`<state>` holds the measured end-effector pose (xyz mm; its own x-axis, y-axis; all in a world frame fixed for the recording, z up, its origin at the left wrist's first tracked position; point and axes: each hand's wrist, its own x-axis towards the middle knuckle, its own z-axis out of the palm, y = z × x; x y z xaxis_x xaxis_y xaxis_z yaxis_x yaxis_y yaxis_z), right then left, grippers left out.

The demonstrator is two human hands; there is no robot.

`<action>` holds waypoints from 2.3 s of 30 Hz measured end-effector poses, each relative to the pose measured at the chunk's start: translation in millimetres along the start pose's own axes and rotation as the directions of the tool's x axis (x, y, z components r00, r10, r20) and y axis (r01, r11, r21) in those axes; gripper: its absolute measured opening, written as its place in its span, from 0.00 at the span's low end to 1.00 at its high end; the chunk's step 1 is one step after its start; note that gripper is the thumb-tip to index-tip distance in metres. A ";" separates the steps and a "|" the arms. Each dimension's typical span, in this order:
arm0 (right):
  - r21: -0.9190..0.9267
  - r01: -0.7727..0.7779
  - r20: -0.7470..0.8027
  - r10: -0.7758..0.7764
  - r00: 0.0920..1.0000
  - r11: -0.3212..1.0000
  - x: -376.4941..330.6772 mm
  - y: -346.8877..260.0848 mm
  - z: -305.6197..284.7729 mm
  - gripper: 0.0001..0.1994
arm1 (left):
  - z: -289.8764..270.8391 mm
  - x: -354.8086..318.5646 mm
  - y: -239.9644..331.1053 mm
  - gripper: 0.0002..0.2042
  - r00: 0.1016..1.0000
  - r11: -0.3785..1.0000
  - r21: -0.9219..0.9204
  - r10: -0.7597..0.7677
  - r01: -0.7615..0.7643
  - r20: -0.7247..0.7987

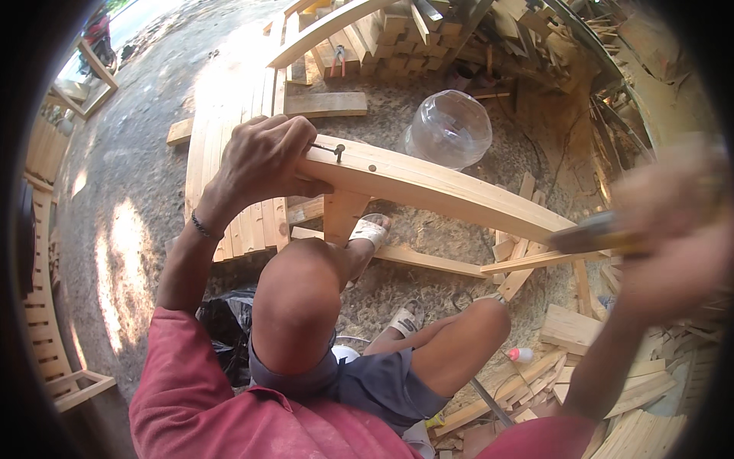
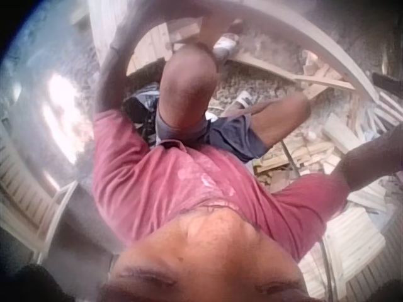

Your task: The person assembles a rectangular wooden frame by hammering nails through joints, picking up additional nails from a plastic bag, and moving wooden slats to align them before securing the structure.

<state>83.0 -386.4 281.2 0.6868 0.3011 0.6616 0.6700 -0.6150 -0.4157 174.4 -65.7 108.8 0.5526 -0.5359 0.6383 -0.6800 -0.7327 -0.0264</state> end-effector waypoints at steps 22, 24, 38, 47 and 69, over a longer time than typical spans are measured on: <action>-0.181 -0.548 0.596 0.534 0.600 0.817 -49.1 36.2 63.9 0.12 | -2.3 2.1 -0.7 0.28 1.000 0.993 -0.113 0.016 -0.014 0.023; -0.134 -0.574 0.594 0.529 0.606 0.808 -52.3 31.7 62.1 0.10 | -4.3 0.1 -0.8 0.28 0.999 0.993 -0.120 0.023 -0.019 0.035; 0.015 -0.542 0.529 0.453 0.717 0.840 -41.6 3.1 52.8 0.13 | -36.5 30.8 -5.3 0.29 0.865 0.969 -0.192 -0.039 0.155 0.499; -0.047 -0.354 0.578 0.314 0.753 0.934 -38.3 -0.8 65.0 0.09 | -21.2 22.9 -24.7 0.29 0.911 0.894 -0.383 -0.064 0.234 0.408; -0.317 0.199 0.229 -0.129 0.965 0.927 -7.8 15.0 27.9 0.06 | -37.9 12.7 -18.1 0.26 0.849 0.786 -0.428 -0.220 0.445 0.480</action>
<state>95.5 -377.7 252.4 0.6407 0.5367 0.5491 0.6687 -0.7414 -0.0556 175.5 -43.3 146.6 0.8500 -0.4956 0.1785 -0.4948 -0.6351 0.5931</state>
